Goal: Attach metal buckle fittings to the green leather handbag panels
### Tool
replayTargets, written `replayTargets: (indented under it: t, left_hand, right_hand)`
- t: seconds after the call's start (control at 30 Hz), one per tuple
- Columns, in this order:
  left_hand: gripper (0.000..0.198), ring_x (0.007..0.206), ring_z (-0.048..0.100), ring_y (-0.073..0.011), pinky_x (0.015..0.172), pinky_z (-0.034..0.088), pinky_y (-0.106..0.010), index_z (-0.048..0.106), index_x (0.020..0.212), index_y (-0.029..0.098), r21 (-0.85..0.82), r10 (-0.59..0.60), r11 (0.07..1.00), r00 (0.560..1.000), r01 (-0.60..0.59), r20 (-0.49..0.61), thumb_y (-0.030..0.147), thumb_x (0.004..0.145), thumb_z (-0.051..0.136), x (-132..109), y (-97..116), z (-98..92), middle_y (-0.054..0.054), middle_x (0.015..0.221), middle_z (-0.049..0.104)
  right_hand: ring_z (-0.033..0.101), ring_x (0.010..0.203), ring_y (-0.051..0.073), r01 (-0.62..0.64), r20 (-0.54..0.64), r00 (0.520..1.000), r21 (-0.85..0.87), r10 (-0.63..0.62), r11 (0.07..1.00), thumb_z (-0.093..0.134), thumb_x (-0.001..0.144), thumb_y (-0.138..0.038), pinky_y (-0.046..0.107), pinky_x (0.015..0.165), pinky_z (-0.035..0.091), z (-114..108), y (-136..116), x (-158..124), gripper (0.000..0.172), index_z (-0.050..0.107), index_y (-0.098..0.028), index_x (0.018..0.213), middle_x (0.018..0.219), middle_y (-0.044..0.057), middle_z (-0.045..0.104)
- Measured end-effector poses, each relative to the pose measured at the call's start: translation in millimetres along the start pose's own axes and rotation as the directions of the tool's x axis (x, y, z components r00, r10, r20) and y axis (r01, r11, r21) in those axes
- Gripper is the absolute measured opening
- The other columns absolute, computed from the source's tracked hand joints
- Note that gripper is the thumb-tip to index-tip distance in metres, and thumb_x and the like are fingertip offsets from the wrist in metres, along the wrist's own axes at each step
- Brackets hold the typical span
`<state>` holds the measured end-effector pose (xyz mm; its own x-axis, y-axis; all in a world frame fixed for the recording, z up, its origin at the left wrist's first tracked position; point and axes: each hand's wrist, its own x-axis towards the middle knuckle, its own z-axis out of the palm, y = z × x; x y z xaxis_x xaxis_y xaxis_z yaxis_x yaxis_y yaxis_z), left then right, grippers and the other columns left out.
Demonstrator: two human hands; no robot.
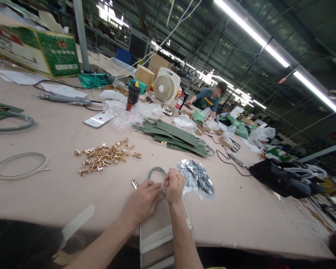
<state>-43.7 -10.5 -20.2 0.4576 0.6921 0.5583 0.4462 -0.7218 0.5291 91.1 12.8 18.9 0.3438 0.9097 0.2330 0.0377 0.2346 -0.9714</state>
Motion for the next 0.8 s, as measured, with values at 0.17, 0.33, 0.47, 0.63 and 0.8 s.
replayTargets:
  t: [0.17, 0.33, 0.47, 0.63, 0.8]
  left_hand:
    - [0.021, 0.108, 0.062, -0.0246, 0.097, 0.057, -0.044, 0.071, 0.118, 0.022, -0.026, 0.002, 1.000, 1.000, -0.002, 0.021, 0.023, 0.099, 0.061, 2, -3, 0.1, -0.007, 0.117, 0.075]
    - [0.024, 0.109, 0.063, -0.0244, 0.098, 0.056, -0.043, 0.070, 0.120, 0.024, -0.022, -0.009, 1.000, 1.000, 0.009, 0.028, 0.026, 0.096, 0.068, 3, -4, 2.2, -0.005, 0.118, 0.075]
    - [0.018, 0.104, 0.064, -0.0233, 0.093, 0.057, -0.041, 0.072, 0.114, 0.022, -0.026, -0.007, 1.000, 0.999, 0.008, 0.041, 0.027, 0.100, 0.063, 3, -5, 4.4, -0.005, 0.112, 0.077]
    - [0.018, 0.107, 0.063, -0.0236, 0.094, 0.057, -0.041, 0.072, 0.115, 0.024, -0.022, -0.013, 1.000, 1.000, 0.014, 0.028, 0.027, 0.099, 0.065, 2, -6, 6.3, -0.006, 0.114, 0.076]
    - [0.017, 0.104, 0.063, -0.0234, 0.094, 0.057, -0.042, 0.071, 0.115, 0.023, -0.025, -0.013, 1.000, 0.999, 0.014, 0.046, 0.025, 0.100, 0.063, 4, -3, 4.5, -0.005, 0.113, 0.076]
  right_hand:
    - [0.032, 0.039, 0.008, 0.104, -0.003, 0.995, 0.111, -0.105, 0.988, 0.055, 0.098, -0.047, 0.023, 0.040, 0.024, -5, -30, -8, 0.046, 0.046, -0.022, 0.060, 0.048, -0.008, 0.036]
    - [0.030, 0.039, 0.009, 0.239, -0.026, 0.970, 0.259, -0.240, 0.936, 0.053, 0.098, -0.046, 0.023, 0.040, 0.024, -9, -44, -9, 0.045, 0.044, -0.024, 0.060, 0.048, -0.008, 0.032]
    - [0.030, 0.038, 0.008, 0.122, 0.032, 0.991, 0.161, -0.129, 0.979, 0.054, 0.097, -0.049, 0.023, 0.039, 0.023, -10, -18, -12, 0.048, 0.043, -0.023, 0.059, 0.048, -0.008, 0.034]
    - [0.030, 0.039, 0.008, 0.145, 0.019, 0.988, 0.194, -0.151, 0.970, 0.055, 0.098, -0.045, 0.023, 0.040, 0.023, -14, -19, -11, 0.046, 0.045, -0.023, 0.060, 0.049, -0.008, 0.035]
    - [0.032, 0.041, 0.009, 0.176, 0.000, 0.984, 0.228, -0.180, 0.958, 0.053, 0.098, -0.046, 0.024, 0.042, 0.027, -13, -16, -15, 0.046, 0.043, -0.023, 0.060, 0.049, -0.008, 0.035]
